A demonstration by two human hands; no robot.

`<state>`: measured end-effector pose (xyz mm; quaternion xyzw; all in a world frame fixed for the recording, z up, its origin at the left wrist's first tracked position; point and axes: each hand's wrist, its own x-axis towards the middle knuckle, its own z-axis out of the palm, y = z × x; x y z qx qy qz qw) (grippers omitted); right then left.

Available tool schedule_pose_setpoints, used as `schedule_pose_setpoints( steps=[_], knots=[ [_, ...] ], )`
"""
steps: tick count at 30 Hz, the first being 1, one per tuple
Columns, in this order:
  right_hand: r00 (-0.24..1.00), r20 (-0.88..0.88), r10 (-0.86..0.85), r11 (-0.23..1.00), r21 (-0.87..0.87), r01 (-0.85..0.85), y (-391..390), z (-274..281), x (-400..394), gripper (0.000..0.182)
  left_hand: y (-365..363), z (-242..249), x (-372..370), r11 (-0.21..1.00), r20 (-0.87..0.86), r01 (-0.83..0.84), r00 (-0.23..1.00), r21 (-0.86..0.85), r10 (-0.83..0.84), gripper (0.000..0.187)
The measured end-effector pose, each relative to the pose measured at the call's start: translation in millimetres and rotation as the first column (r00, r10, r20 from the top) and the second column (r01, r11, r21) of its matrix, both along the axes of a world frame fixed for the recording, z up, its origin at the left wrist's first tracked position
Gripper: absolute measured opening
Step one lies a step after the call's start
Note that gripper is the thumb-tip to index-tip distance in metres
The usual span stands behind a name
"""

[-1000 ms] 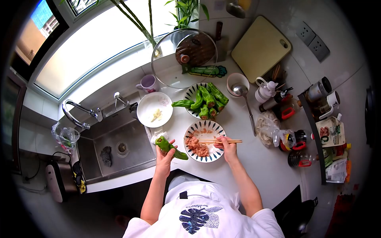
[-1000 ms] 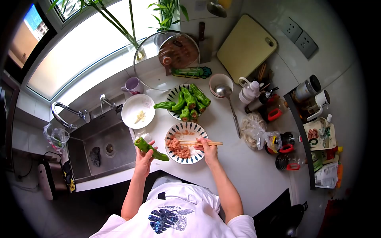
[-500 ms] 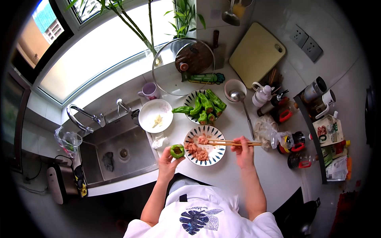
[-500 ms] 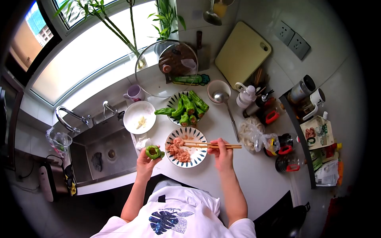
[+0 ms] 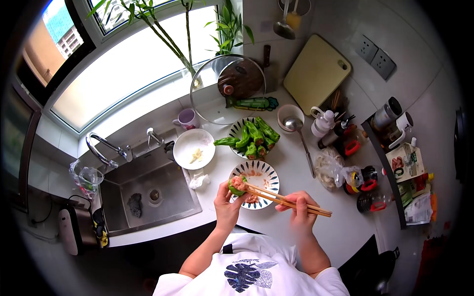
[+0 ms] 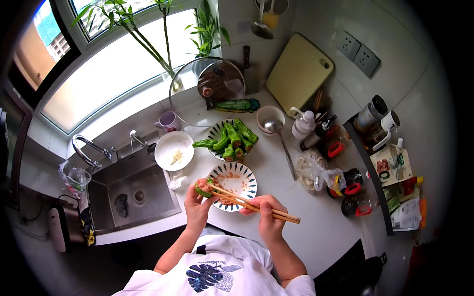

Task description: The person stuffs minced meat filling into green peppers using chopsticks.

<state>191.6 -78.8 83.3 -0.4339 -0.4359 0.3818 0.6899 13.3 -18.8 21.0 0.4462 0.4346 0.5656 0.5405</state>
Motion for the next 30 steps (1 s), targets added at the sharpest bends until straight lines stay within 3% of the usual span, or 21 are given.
schedule_pose_setpoints(
  steps=[1,3,5,6,7,9,11,13,15,17,18,21,23,25,27,29,30],
  knots=[
    [1.0,0.0,-0.005,1.0,-0.002,0.005,-0.7,8.6,4.1,0.038,-0.2,-0.7,-0.8,1.0,-0.011,0.002,1.0,-0.002,-0.002,0.055],
    [0.967,0.253,0.037,0.997,0.062,-0.054,2.3,28.2,13.3,0.037,1.1,-4.9,-6.1,0.999,-0.066,0.037,0.997,0.03,-0.035,0.054],
    [0.949,0.302,0.088,0.995,0.027,-0.101,7.6,46.4,21.3,0.036,2.2,-7.2,-10.4,0.996,-0.123,0.067,0.991,0.061,-0.059,0.054],
    [0.927,0.347,0.142,0.989,-0.011,-0.148,11.5,55.2,23.7,0.035,2.2,-7.7,-11.6,0.987,-0.242,0.09,0.969,0.131,-0.056,0.053],
    [0.927,0.347,0.14,0.989,-0.011,-0.146,16.6,64.5,25.1,0.035,2.2,-7.8,-12.6,0.973,-0.357,0.122,0.933,0.197,-0.045,0.053],
    [0.933,0.229,0.279,0.935,-0.286,-0.21,28.6,81.2,27.7,0.029,0.3,-2.2,-14.6,0.957,-0.43,0.161,0.902,0.24,-0.044,0.054],
    [0.914,0.242,0.326,0.919,-0.309,-0.246,43.0,89.7,24.4,0.025,-0.3,1.7,-14.5,0.938,-0.502,0.203,0.864,0.283,-0.036,0.055],
    [0.796,0.403,0.452,0.884,-0.324,-0.338,54.4,94.8,16.0,0.021,-0.9,3.2,-14.5,0.939,-0.5,0.231,0.863,0.256,-0.076,0.055],
    [0.769,0.407,0.494,0.863,-0.34,-0.374,64.0,91.7,10.1,0.019,0.3,7.3,-17.6,0.932,-0.505,0.279,0.853,0.233,-0.129,0.056],
    [0.634,0.442,0.634,0.773,-0.37,-0.516,72.0,86.5,8.3,0.019,1.9,11.3,-23.9,0.924,-0.51,0.322,0.842,0.206,-0.179,0.057],
    [0.537,0.6,0.593,0.789,-0.299,-0.537,77.7,85.7,9.1,0.021,3.7,13.2,-28.1,0.911,-0.504,0.375,0.828,0.173,-0.245,0.058],
    [0.56,0.46,0.69,0.723,-0.388,-0.572,80.4,84.5,1.5,0.022,3.3,12.8,-34.3,0.882,-0.483,0.46,0.797,0.098,-0.362,0.058],
    [0.55,0.457,0.699,0.715,-0.418,-0.561,81.2,88.6,-0.5,0.023,2.1,8.1,-35.4,0.868,-0.468,0.494,0.781,0.056,-0.414,0.058],
    [0.543,0.453,0.707,0.707,-0.449,-0.546,82.3,95.0,0.7,0.023,2.1,-4.1,-32.9,0.795,-0.228,0.603,0.766,-0.071,-0.601,0.06],
    [0.416,0.516,0.749,0.658,-0.512,-0.552,85.9,102.9,5.3,0.022,2.0,-8.4,-33.0,0.763,-0.174,0.642,0.745,-0.075,-0.644,0.059],
    [0.44,0.491,0.752,0.656,-0.497,-0.568,84.3,107.8,10.9,0.021,1.9,-8.4,-32.7,0.684,0.117,0.718,0.696,-0.129,-0.709,0.056],
    [0.462,0.463,0.756,0.652,-0.48,-0.587,83.3,110.2,13.3,0.02,2.1,-8.6,-33.2,0.684,0.118,0.718,0.696,-0.128,-0.708,0.056]
  ],
)
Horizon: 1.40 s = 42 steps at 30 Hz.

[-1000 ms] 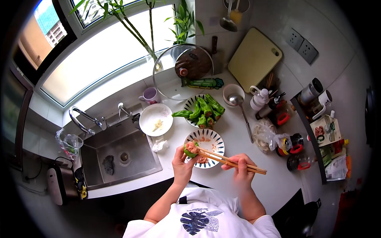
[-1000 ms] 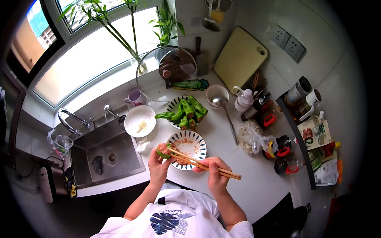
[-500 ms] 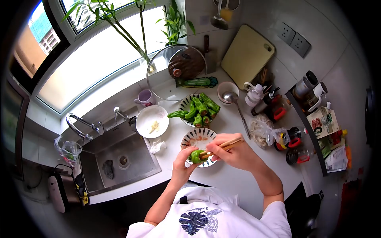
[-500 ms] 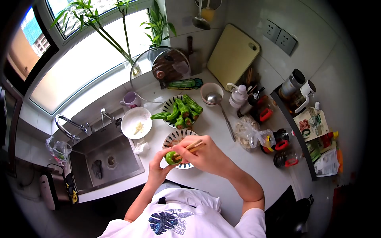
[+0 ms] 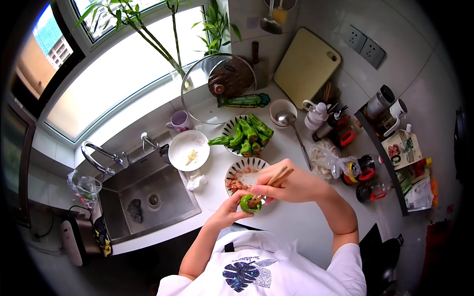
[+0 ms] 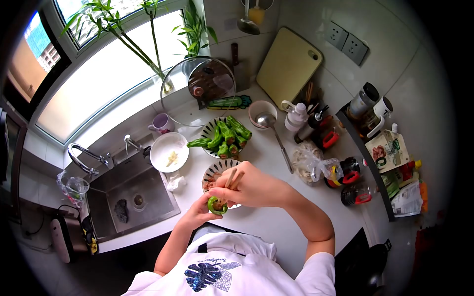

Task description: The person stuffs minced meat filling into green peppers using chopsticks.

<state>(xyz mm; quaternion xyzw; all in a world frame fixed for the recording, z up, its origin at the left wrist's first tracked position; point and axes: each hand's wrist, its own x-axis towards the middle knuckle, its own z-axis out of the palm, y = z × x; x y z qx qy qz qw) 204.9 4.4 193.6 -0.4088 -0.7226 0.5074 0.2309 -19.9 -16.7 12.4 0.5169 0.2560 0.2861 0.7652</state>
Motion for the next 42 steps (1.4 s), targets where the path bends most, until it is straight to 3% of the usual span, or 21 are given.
schedule_pose_setpoints(
  steps=[4,11,12,14,17,19,21,27,30,32,35,39,41,42],
  knots=[
    [0.998,0.065,-0.014,0.998,0.061,0.01,-4.3,15.0,9.8,0.017,2.0,0.1,-0.9,1.0,0.02,0.016,1.0,-0.016,-0.016,0.055],
    [0.999,-0.01,-0.041,0.975,0.217,0.042,-11.2,31.8,43.4,0.015,2.6,-1.8,-3.9,0.999,-0.005,-0.038,0.999,-0.022,0.037,0.058],
    [0.979,-0.178,-0.104,0.98,0.15,0.131,-14.3,29.1,48.9,0.018,1.9,-2.2,-4.1,0.999,-0.004,-0.039,0.999,-0.023,0.039,0.058],
    [0.885,-0.425,-0.191,0.969,0.065,0.24,-19.5,21.6,60.6,0.027,2.3,-2.5,-5.0,0.986,0.047,-0.123,0.991,-0.114,0.129,0.061],
    [0.681,-0.606,-0.41,0.859,-0.006,0.512,-29.5,-33.3,70.8,0.046,2.6,-4.0,-3.2,0.975,0.099,-0.217,0.97,-0.056,0.222,0.064],
    [0.56,-0.61,-0.56,0.759,-0.108,0.642,-39.4,-71.8,61.1,0.049,3.7,-5.1,0.0,0.966,0.143,-0.25,0.956,-0.071,0.258,0.064],
    [0.525,-0.595,-0.609,0.722,-0.141,0.677,-52.5,-94.7,48.2,0.049,5.6,-3.9,2.4,0.958,0.181,-0.274,0.941,-0.087,0.286,0.064],
    [0.555,-0.611,-0.564,0.732,-0.059,0.678,-68.4,-98.9,37.8,0.048,5.0,-1.0,10.4,0.945,0.16,-0.285,0.937,-0.163,0.31,0.064],
    [0.609,-0.627,-0.487,0.794,-0.028,0.607,-67.7,-83.8,42.0,0.045,4.5,-0.7,11.3,0.957,0.169,-0.284,0.942,-0.064,0.291,0.064],
    [0.709,-0.553,-0.437,0.814,0.093,0.574,-65.4,-71.5,41.2,0.038,3.9,-4.6,9.9,0.957,0.112,-0.288,0.952,0.016,0.285,0.062],
    [0.799,-0.48,-0.364,0.88,0.104,0.463,-60.5,-54.1,33.5,0.031,4.8,-9.4,8.2,0.952,0.061,-0.272,0.962,0.138,0.266,0.06],
    [0.848,-0.341,-0.405,0.899,0.022,0.438,-53.5,-47.8,20.6,0.021,5.3,-0.3,4.9,0.943,0.032,-0.284,0.959,0.17,0.283,0.056],
    [0.88,-0.29,-0.377,0.915,0.03,0.402,-48.9,-45.8,15.4,0.023,6.7,5.1,2.1,0.864,-0.08,-0.248,0.947,0.438,0.312,0.053],
    [0.907,-0.238,-0.348,0.93,0.036,0.367,-47.0,-44.7,12.5,0.025,6.7,4.8,1.2,0.865,-0.081,-0.246,0.947,0.438,0.31,0.053]
  ],
)
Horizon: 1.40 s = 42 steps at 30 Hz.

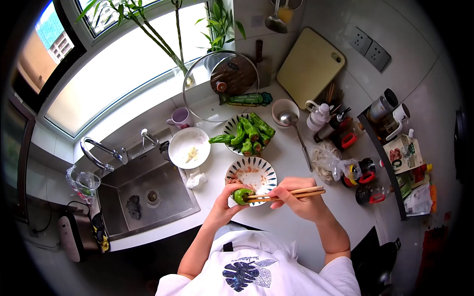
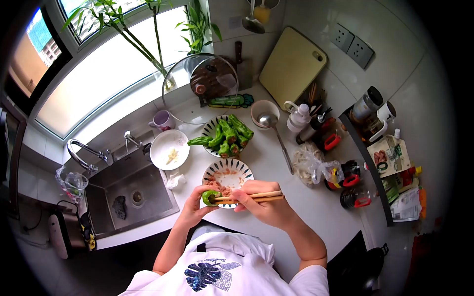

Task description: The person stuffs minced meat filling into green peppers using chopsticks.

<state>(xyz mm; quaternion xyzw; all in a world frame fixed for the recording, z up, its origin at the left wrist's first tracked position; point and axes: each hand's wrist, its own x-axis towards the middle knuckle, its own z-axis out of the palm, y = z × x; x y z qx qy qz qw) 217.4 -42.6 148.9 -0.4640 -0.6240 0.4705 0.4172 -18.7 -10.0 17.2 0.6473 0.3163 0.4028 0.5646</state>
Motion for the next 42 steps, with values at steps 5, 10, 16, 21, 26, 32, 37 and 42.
schedule_pose_setpoints(
  steps=[5,10,16,21,26,32,37,42],
  knots=[
    [0.994,0.106,-0.005,0.999,0.053,-0.001,7.8,2.8,-17.2,0.019,1.3,3.6,-3.4,0.99,-0.123,0.003,0.992,0.142,0.015,0.052],
    [0.991,0.135,-0.006,0.999,0.038,0.001,15.3,1.4,-26.0,0.019,-3.1,-4.5,-0.8,0.994,-0.105,-0.016,0.994,0.105,0.027,0.051],
    [0.994,0.101,0.046,0.999,-0.025,-0.044,11.9,26.5,-15.2,0.017,-7.2,-13.8,-3.8,0.999,-0.029,-0.016,0.999,-0.041,0.015,0.057],
    [0.999,0.023,0.042,0.986,0.162,-0.045,10.7,41.3,14.5,0.019,-6.9,-18.9,-7.5,0.979,0.056,0.015,0.998,-0.202,-0.004,0.063],
    [0.99,-0.14,0.002,0.984,0.176,0.023,8.8,39.2,34.8,0.019,-1.0,-5.3,-9.3,0.987,0.163,0.098,0.984,-0.127,-0.076,0.061],
    [0.963,0.171,0.206,0.952,0.191,-0.238,14.9,38.0,12.0,0.016,10.0,1.5,-14.2,0.94,-0.021,0.33,0.943,-0.082,-0.333,0.062],
    [0.913,0.269,0.306,0.947,0.011,-0.32,26.0,21.8,-7.6,0.011,7.4,2.8,-13.2,0.908,0.002,0.398,0.916,-0.127,-0.402,0.057],
    [0.892,0.392,0.225,0.924,0.205,-0.324,25.4,2.1,-27.7,0.014,6.3,-2.0,-18.5,0.889,0.028,0.387,0.919,-0.244,-0.393,0.062]
  ],
)
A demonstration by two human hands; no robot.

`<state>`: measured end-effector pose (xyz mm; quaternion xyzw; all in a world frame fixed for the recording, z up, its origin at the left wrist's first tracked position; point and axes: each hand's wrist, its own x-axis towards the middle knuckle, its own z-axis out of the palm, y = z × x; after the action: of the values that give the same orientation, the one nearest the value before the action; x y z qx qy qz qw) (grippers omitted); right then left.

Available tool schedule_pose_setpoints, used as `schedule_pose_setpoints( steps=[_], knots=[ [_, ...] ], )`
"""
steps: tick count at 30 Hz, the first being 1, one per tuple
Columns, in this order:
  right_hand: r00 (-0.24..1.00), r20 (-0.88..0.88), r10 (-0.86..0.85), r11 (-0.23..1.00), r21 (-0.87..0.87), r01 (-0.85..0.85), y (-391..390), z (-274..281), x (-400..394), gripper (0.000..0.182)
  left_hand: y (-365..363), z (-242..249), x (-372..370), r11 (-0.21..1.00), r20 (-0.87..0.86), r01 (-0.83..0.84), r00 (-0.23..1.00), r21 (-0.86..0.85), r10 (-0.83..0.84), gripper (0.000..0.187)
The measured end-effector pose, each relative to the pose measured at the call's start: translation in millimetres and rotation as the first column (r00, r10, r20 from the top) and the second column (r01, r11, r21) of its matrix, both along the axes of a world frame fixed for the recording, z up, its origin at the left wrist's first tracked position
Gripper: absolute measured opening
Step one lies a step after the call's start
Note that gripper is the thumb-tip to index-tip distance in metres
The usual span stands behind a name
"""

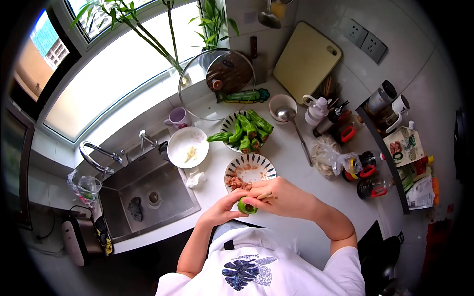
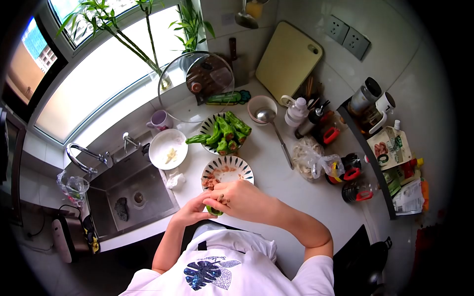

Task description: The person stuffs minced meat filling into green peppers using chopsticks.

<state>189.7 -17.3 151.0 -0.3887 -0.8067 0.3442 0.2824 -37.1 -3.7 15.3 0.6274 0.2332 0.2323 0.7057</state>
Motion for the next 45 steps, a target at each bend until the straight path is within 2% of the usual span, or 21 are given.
schedule_pose_setpoints(
  steps=[5,8,10,13,17,21,24,26,30,32,33,35,36,39,41,43,45],
  knots=[
    [0.999,-0.039,0.017,0.998,-0.056,-0.02,4.4,11.7,9.3,0.014,-1.7,1.2,-3.4,0.999,0.028,0.022,0.999,-0.026,-0.021,0.059],
    [0.997,-0.067,0.04,0.999,-0.012,-0.041,3.7,36.2,15.4,0.012,0.1,8.0,-4.8,0.999,0.005,0.039,0.999,-0.013,-0.039,0.059],
    [0.995,-0.06,0.074,0.993,0.101,-0.068,4.8,44.1,19.2,0.012,0.7,3.1,-4.6,0.999,0.027,0.034,0.999,-0.014,-0.034,0.059],
    [0.99,-0.11,0.084,0.993,0.086,-0.075,6.3,54.2,26.0,0.011,2.1,3.7,-3.0,0.999,0.043,0.034,0.999,-0.005,-0.034,0.059],
    [0.978,-0.144,0.15,0.988,0.051,-0.144,9.2,50.4,22.1,0.012,2.5,6.6,-2.6,0.999,0.017,0.044,0.999,-0.006,-0.044,0.06],
    [0.977,-0.061,0.203,0.979,-0.001,-0.203,15.0,24.6,9.6,0.013,1.9,1.1,-3.6,0.997,-0.02,0.074,0.997,0.023,-0.074,0.061],
    [0.975,-0.086,0.202,0.977,-0.048,-0.207,18.3,2.4,1.9,0.013,1.0,-7.6,-5.5,0.995,0.073,0.095,0.993,0.02,-0.096,0.06],
    [0.987,-0.083,0.14,0.989,-0.024,-0.143,15.4,-5.2,-4.8,0.015,-0.3,-9.6,-9.8,0.99,0.006,0.04,0.999,-0.135,-0.039,0.064],
    [0.998,0.024,0.056,0.998,-0.006,-0.056,15.8,-14.2,-4.4,0.015,-0.9,-9.4,-13.8,0.99,0.017,0.051,0.999,-0.133,-0.049,0.063],
    [0.992,-0.115,0.057,0.995,-0.071,-0.066,19.4,-8.6,2.7,0.017,-4.0,-12.7,-15.3,0.99,-0.016,0.045,0.999,-0.133,-0.047,0.066],
    [0.992,-0.114,0.056,0.995,-0.071,-0.065,20.9,-0.3,7.8,0.017,-3.4,-13.5,-15.3,0.99,-0.016,0.046,0.999,-0.134,-0.048,0.066],
    [0.99,-0.136,0.023,0.975,-0.217,-0.052,22.8,24.9,18.8,0.018,-3.6,-14.6,-16.5,0.99,-0.005,0.043,0.999,-0.133,-0.044,0.064],
    [0.983,-0.182,-0.008,0.97,-0.242,-0.037,23.5,32.7,22.8,0.025,-4.4,-14.6,-16.5,0.99,-0.003,0.043,0.999,-0.135,-0.044,0.064],
    [0.982,-0.179,-0.067,0.974,-0.226,0.025,25.9,39.4,40.9,0.024,-5.9,-16.2,-17.5,0.989,-0.013,-0.01,1.0,-0.148,0.008,0.064],
    [0.964,-0.248,-0.096,0.962,-0.271,0.026,23.8,40.5,50.3,0.026,-7.2,-23.8,-21.3,0.982,-0.007,-0.06,0.998,-0.181,0.06,0.063],
    [0.9,-0.403,-0.168,0.964,-0.257,0.065,22.8,32.1,61.3,0.029,-7.9,-24.6,-26.4,0.982,-0.002,-0.098,0.995,-0.161,0.099,0.063],
    [0.899,-0.395,-0.19,0.967,-0.232,0.103,20.4,13.8,67.8,0.028,-8.5,-27.1,-34.2,0.98,0.003,-0.136,0.99,-0.145,0.138,0.063]
  ],
)
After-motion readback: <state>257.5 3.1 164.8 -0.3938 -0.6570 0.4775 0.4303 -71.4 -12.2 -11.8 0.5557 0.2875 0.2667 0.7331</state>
